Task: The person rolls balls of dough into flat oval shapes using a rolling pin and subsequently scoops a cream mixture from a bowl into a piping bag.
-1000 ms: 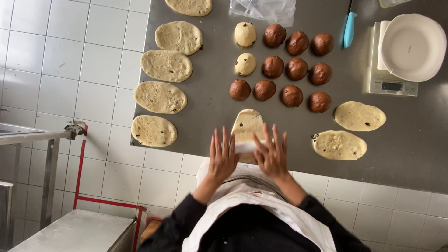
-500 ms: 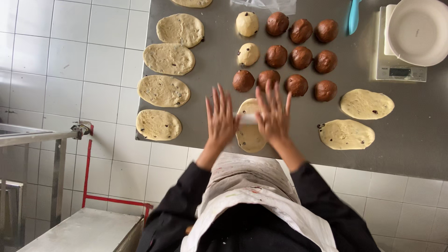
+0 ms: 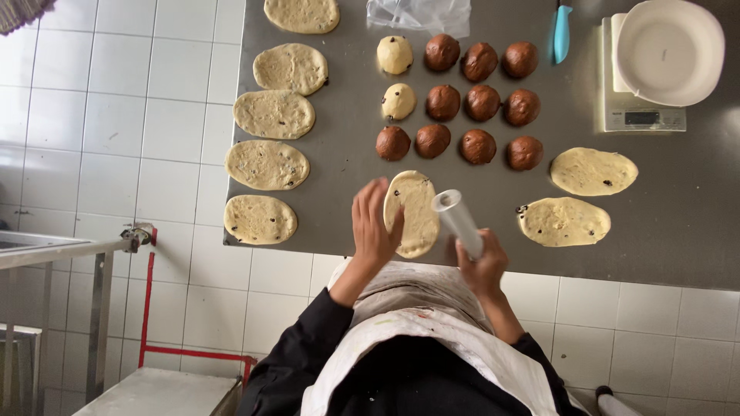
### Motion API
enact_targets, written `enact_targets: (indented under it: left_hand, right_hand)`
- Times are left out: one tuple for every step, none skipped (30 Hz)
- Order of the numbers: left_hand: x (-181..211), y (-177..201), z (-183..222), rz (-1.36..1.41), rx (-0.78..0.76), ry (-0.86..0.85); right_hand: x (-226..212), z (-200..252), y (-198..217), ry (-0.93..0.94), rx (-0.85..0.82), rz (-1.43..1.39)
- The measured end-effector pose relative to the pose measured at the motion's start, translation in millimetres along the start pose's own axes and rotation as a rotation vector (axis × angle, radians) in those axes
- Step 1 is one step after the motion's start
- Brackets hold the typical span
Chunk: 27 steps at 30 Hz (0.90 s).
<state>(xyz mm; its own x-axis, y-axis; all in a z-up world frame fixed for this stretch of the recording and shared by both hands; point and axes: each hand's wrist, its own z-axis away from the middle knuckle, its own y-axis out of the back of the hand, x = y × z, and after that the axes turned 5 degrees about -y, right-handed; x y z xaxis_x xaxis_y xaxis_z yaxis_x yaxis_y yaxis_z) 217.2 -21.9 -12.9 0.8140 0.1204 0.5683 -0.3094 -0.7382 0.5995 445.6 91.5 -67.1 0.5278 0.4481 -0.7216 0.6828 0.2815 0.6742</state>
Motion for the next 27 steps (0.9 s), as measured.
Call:
enact_targets:
  left_hand:
    - [-11, -12, -11, -0.007, -0.091, 0.118]
    - [-19, -22, -15, -0.012, -0.186, 0.237]
    - [-23, -31, -16, -0.053, -0.221, 0.200]
    - [-25, -42, -15, -0.094, -0.255, 0.165]
    - [-26, -52, -14, -0.136, -0.288, 0.129]
    - [-23, -60, -8, -0.170, -0.263, 0.097]
    - [-17, -67, -1, -0.204, -0.238, 0.064]
    - [-17, -70, -2, -0.242, -0.207, 0.024]
    - [-20, -70, -6, -0.175, -0.216, 0.085]
    - [-19, -68, -8, -0.108, -0.228, 0.152]
    - [-18, -65, -10, -0.040, -0.239, 0.220]
    - [-18, -62, -16, -0.035, -0.315, 0.272]
    - [-20, -59, -23, -0.029, -0.391, 0.324]
    - [-20, -56, -29, -0.023, -0.465, 0.375]
    - [-17, -52, -30, -0.011, -0.476, 0.395]
    - [-15, -50, -32, 0.001, -0.486, 0.411]
    - [-14, -48, -33, 0.013, -0.495, 0.427]
    - [-14, -47, -32, 0.022, -0.370, 0.293]
    - [-15, -45, -29, 0.031, -0.246, 0.158]
    - [-16, -43, -25, 0.041, -0.124, 0.024]
    - [-17, -41, -21, 0.092, -0.178, 0.076]
    - [-17, -38, -17, 0.143, -0.233, 0.130]
    - [-18, -34, -16, 0.195, -0.287, 0.185]
    - [-18, -29, -19, 0.233, -0.321, 0.218]
    - [-18, -22, -23, 0.271, -0.355, 0.251]
    - [-16, -15, -28, 0.311, -0.385, 0.285]
    - [-11, -5, -31, 0.386, -0.415, 0.258]
  right_hand:
    - [5, -1, 8, -0.074, 0.044, -0.043]
    - [10, 0, 16, -0.150, 0.088, -0.085]
    - [15, 2, 22, -0.181, 0.133, -0.098]
    - [20, 3, 28, -0.212, 0.177, -0.110]
    - [25, 5, 33, -0.242, 0.222, -0.122]
    - [29, 8, 39, -0.247, 0.243, -0.121]
    - [33, 11, 46, -0.252, 0.264, -0.120]
    - [34, 7, 46, -0.252, 0.291, -0.125]
    - [33, 4, 45, -0.282, 0.313, -0.159]
    - [31, 6, 46, -0.316, 0.329, -0.189]
    - [28, 7, 47, -0.350, 0.345, -0.219]
    - [26, 6, 46, -0.395, 0.345, -0.256]
    - [25, 4, 45, -0.439, 0.345, -0.292]
    - [24, 2, 44, -0.482, 0.346, -0.328]
    - [23, 2, 45, -0.434, 0.339, -0.302]
    - [22, 0, 45, -0.384, 0.335, -0.278]
    - [22, -1, 45, -0.334, 0.330, -0.254]
    - [21, -2, 46, -0.330, 0.325, -0.249]
    - [21, -2, 47, -0.327, 0.320, -0.245]
    - [21, -3, 47, -0.324, 0.313, -0.240]
    - [21, -4, 46, -0.335, 0.313, -0.256]
    - [21, -5, 45, -0.347, 0.309, -0.270]
    - [20, -5, 44, -0.359, 0.305, -0.285]
    - [19, -7, 43, -0.355, 0.302, -0.278]
    - [18, -8, 42, -0.351, 0.298, -0.271]
    - [18, -11, 43, -0.342, 0.293, -0.263]
    - [16, -12, 43, -0.353, 0.291, -0.263]
